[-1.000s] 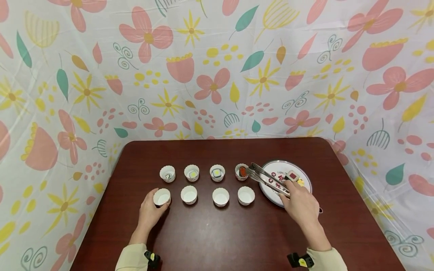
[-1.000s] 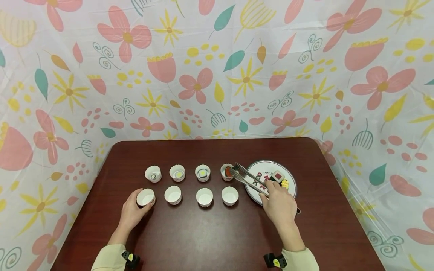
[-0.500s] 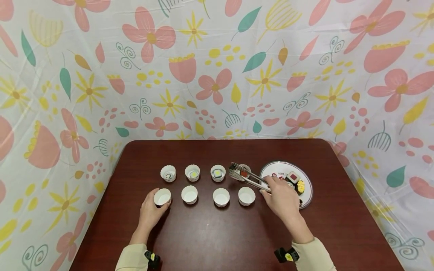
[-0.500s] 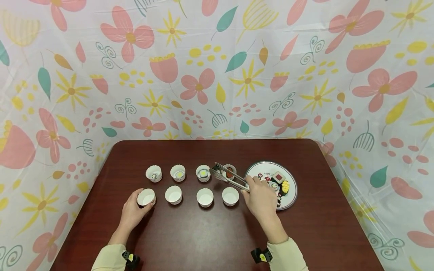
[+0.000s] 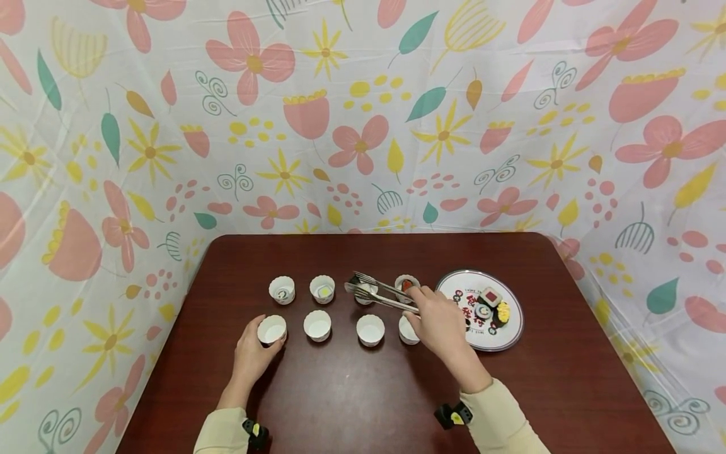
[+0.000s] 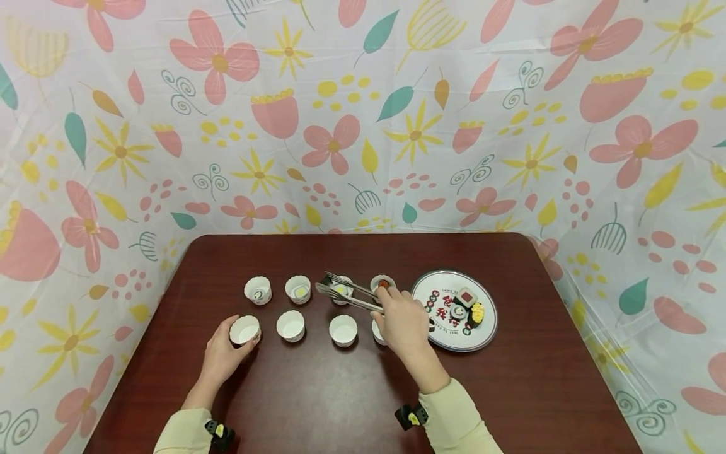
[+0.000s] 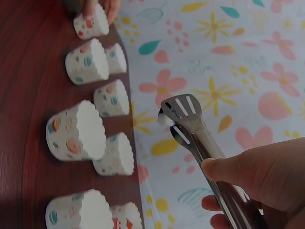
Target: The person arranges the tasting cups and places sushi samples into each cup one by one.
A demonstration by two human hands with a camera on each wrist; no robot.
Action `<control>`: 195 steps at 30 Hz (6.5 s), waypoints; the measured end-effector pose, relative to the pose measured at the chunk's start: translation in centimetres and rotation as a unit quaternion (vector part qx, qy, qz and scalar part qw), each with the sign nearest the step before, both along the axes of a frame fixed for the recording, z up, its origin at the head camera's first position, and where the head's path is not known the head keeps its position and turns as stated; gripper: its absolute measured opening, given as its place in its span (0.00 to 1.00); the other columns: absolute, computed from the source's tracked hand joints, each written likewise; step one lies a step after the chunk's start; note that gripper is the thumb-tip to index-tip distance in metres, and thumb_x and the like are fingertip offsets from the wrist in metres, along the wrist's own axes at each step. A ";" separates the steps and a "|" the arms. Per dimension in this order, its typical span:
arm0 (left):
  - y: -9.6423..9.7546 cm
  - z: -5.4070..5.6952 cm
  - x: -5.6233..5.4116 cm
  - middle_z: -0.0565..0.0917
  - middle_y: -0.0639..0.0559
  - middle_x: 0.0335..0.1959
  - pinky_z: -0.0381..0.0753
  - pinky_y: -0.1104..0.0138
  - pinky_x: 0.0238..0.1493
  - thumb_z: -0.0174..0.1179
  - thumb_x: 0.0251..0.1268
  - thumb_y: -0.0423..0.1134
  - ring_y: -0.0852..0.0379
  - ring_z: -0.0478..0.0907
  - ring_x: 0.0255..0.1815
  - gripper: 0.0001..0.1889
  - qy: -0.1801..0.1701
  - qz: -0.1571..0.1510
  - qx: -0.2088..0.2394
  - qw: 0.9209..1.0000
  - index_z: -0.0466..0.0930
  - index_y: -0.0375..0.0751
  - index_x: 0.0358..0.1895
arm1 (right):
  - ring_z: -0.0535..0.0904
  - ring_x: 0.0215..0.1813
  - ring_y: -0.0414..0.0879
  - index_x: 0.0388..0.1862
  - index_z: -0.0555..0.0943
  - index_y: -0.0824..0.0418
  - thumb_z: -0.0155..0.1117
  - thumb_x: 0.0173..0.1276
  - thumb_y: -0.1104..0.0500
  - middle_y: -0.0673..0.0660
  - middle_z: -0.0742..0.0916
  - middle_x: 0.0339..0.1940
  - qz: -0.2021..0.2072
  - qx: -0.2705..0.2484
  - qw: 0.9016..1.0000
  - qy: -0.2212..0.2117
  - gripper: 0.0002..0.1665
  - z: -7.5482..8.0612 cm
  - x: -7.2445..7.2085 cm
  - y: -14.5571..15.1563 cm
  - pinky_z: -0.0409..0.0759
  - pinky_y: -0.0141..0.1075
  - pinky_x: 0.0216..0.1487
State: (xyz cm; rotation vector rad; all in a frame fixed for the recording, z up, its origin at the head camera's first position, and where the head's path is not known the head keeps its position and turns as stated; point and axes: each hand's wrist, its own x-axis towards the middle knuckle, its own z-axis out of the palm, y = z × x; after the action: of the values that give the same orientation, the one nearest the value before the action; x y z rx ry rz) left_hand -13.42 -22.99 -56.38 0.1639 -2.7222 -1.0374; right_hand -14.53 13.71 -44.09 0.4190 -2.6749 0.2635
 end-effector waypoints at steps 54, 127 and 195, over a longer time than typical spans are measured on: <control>-0.3 0.0 0.0 0.75 0.38 0.53 0.71 0.45 0.48 0.71 0.44 0.41 0.39 0.73 0.53 0.34 0.007 -0.007 0.008 1.000 0.69 0.36 0.58 | 0.77 0.37 0.45 0.42 0.76 0.48 0.68 0.52 0.44 0.47 0.82 0.38 0.124 0.135 0.983 -0.027 0.21 -3.1 -1.4 -14.1 0.73 0.36 0.32; -0.2 -0.2 0.1 0.75 0.37 0.52 0.71 0.45 0.47 0.72 0.42 0.39 0.39 0.74 0.51 0.35 0.016 -0.005 0.007 1.000 0.69 0.34 0.57 | 0.76 0.36 0.51 0.48 0.76 0.57 0.74 0.46 0.50 0.53 0.81 0.36 0.084 0.048 0.995 0.027 0.30 -3.3 -1.0 -2.0 0.72 0.41 0.29; -0.3 -0.4 0.1 0.75 0.38 0.53 0.70 0.47 0.50 0.71 0.44 0.41 0.40 0.73 0.53 0.35 -0.008 0.001 0.020 1.000 0.69 0.36 0.58 | 0.71 0.35 0.67 0.43 0.72 0.67 0.69 0.47 0.57 0.69 0.78 0.35 -0.221 -0.029 0.972 -0.079 0.26 -5.7 7.0 16.6 0.66 0.56 0.25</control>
State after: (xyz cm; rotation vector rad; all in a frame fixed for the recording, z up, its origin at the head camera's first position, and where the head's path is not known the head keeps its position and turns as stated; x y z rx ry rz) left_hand -13.30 -23.26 -56.80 0.1835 -2.7155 -1.0955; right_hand -7.53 30.30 -49.80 -0.2279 -2.8162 0.2467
